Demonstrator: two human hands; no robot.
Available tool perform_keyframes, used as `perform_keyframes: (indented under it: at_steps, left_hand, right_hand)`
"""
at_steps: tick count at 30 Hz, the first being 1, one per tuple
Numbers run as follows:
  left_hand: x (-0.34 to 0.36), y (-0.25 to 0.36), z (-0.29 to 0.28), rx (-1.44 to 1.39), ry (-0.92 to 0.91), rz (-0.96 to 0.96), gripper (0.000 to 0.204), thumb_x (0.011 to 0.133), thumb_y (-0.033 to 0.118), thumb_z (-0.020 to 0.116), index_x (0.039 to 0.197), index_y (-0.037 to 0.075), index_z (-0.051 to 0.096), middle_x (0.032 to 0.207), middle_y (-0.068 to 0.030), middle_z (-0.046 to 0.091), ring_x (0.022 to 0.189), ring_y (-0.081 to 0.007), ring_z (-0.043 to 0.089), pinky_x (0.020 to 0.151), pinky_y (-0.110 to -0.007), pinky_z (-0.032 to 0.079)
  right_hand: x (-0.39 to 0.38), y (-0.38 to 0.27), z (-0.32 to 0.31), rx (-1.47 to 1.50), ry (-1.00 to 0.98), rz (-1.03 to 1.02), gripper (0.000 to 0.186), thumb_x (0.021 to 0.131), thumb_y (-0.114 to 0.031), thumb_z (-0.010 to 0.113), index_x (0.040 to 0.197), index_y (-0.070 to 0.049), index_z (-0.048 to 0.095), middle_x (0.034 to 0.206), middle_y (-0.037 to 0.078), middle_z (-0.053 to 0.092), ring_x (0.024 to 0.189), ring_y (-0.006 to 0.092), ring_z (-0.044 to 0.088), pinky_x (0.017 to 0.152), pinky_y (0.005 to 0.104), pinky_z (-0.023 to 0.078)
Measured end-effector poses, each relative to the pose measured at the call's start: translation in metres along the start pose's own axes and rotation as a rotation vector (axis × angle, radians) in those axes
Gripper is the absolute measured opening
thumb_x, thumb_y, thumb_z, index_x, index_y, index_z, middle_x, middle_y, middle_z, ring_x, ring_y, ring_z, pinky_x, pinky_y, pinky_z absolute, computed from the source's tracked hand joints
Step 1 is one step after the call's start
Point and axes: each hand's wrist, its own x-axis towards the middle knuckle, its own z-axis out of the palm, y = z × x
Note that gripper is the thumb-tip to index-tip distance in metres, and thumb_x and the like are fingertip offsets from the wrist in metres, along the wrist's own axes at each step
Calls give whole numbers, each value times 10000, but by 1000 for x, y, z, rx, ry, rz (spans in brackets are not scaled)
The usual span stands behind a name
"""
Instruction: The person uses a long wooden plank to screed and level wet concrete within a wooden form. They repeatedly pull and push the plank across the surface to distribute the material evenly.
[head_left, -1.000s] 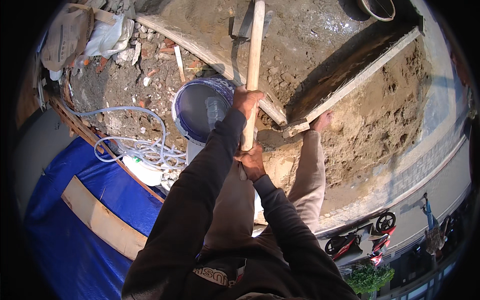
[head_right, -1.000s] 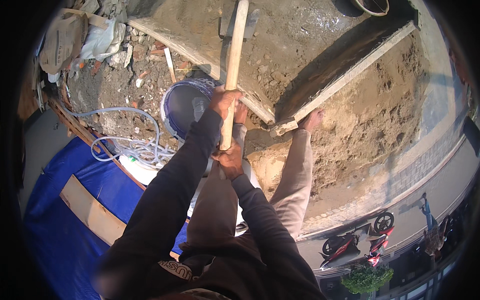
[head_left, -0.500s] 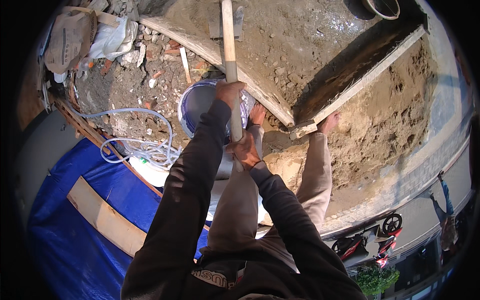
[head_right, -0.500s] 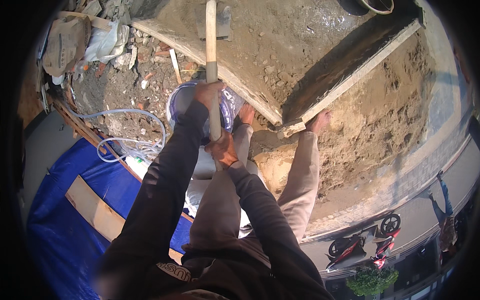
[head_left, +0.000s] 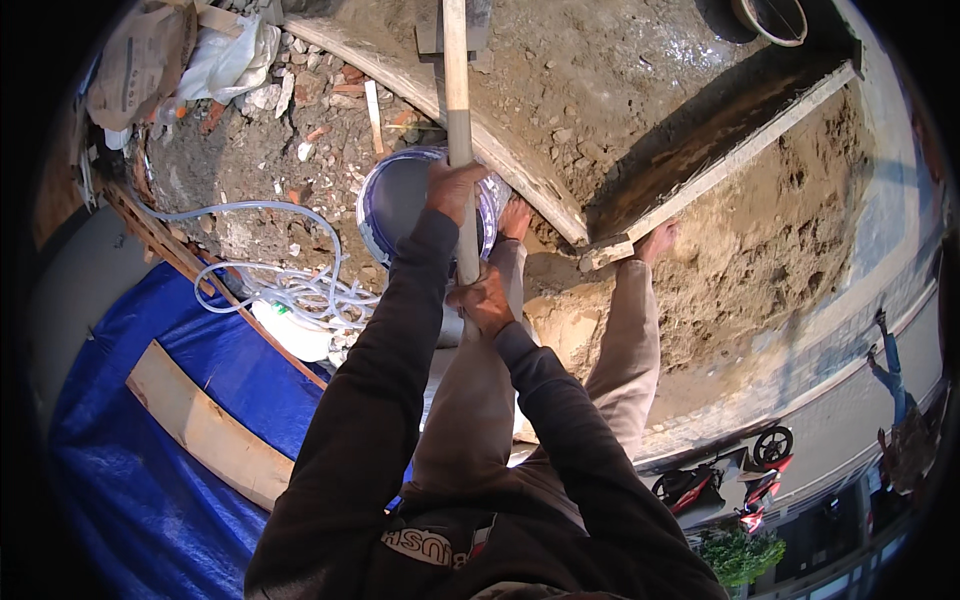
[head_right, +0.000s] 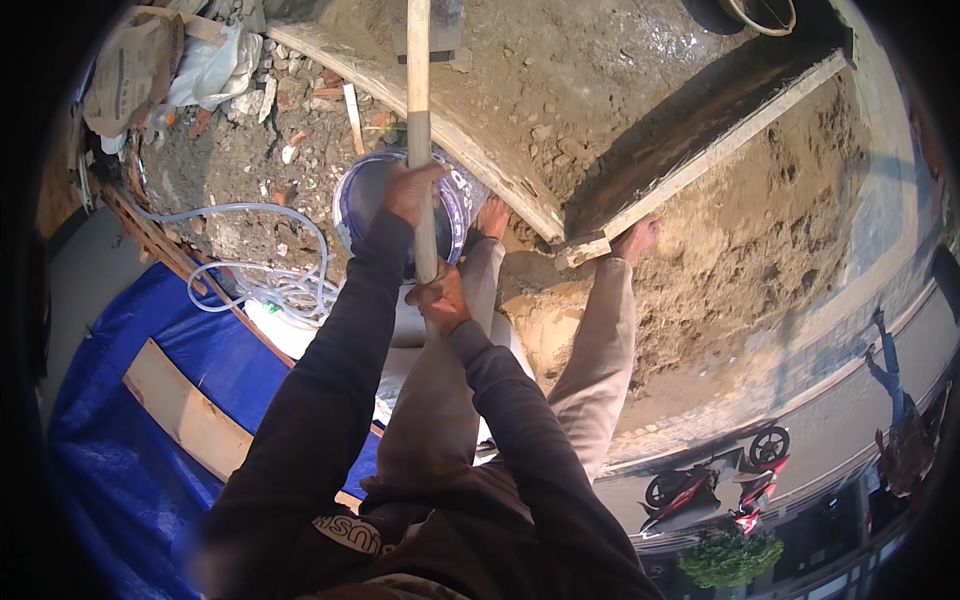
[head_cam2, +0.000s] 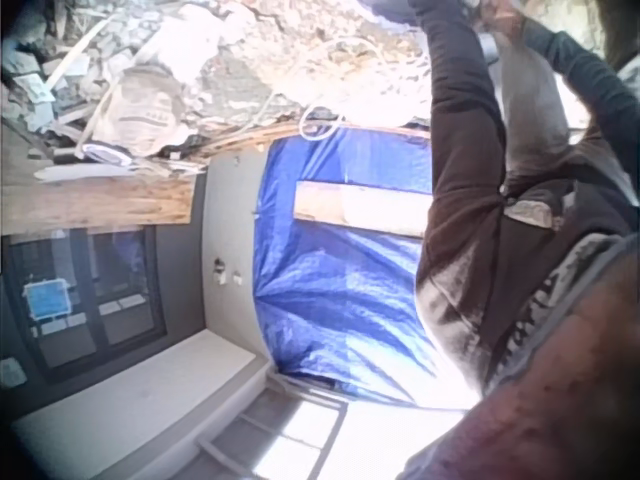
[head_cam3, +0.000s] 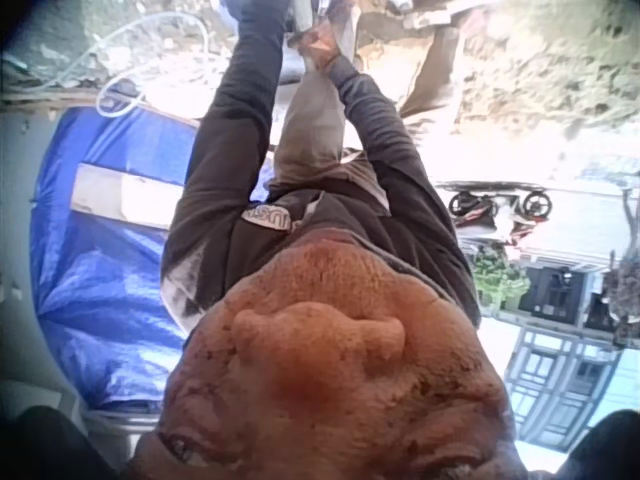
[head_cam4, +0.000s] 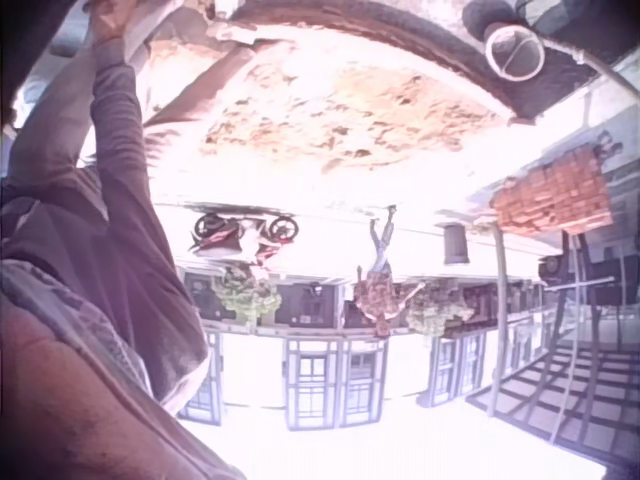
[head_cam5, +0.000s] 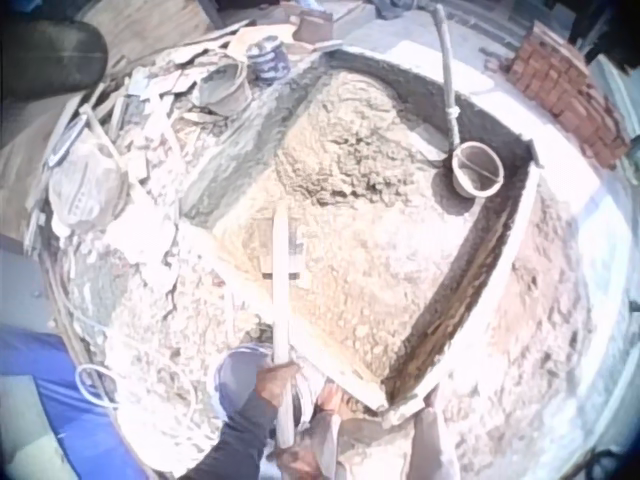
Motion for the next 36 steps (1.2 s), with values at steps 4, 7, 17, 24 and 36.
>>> perform_keyframes:
  at_steps: [4,7,17,24,36]
  left_hand:
    - [-23,12,19,-1,-56,-69,152,740,62,706,802,22,572,628,-27,530,459,-104,489,381,-248,399]
    - [-57,12,41,-76,-125,-11,189,724,45,692,854,24,557,625,-15,506,474,-100,495,394,-245,411]
    - [-29,24,2,-53,-82,65,225,707,56,725,844,29,549,621,-21,522,458,-101,490,407,-250,406]
    - [-41,42,14,-44,-130,58,209,726,71,715,850,17,555,610,-25,520,450,-102,483,395,-244,394]
    - [6,31,-30,-44,3,59,213,694,67,730,826,5,574,637,-41,548,472,-124,503,395,-270,398]
  right_hand:
    - [-32,-21,-12,82,-24,5,290,594,37,636,849,-30,515,654,22,512,550,131,518,486,284,443]
    - [-59,-28,-17,-64,89,-213,283,588,33,632,840,-36,523,657,10,509,575,115,507,506,282,456]
    - [-13,-3,15,91,53,-62,334,582,46,636,897,-15,543,678,12,515,561,125,508,520,284,442]
    - [-38,-39,0,58,-30,-110,290,561,34,636,823,-21,524,648,30,514,528,143,528,487,291,446]
    - [17,-18,25,111,-134,20,250,583,54,653,789,-13,529,644,49,536,489,138,507,452,290,409]
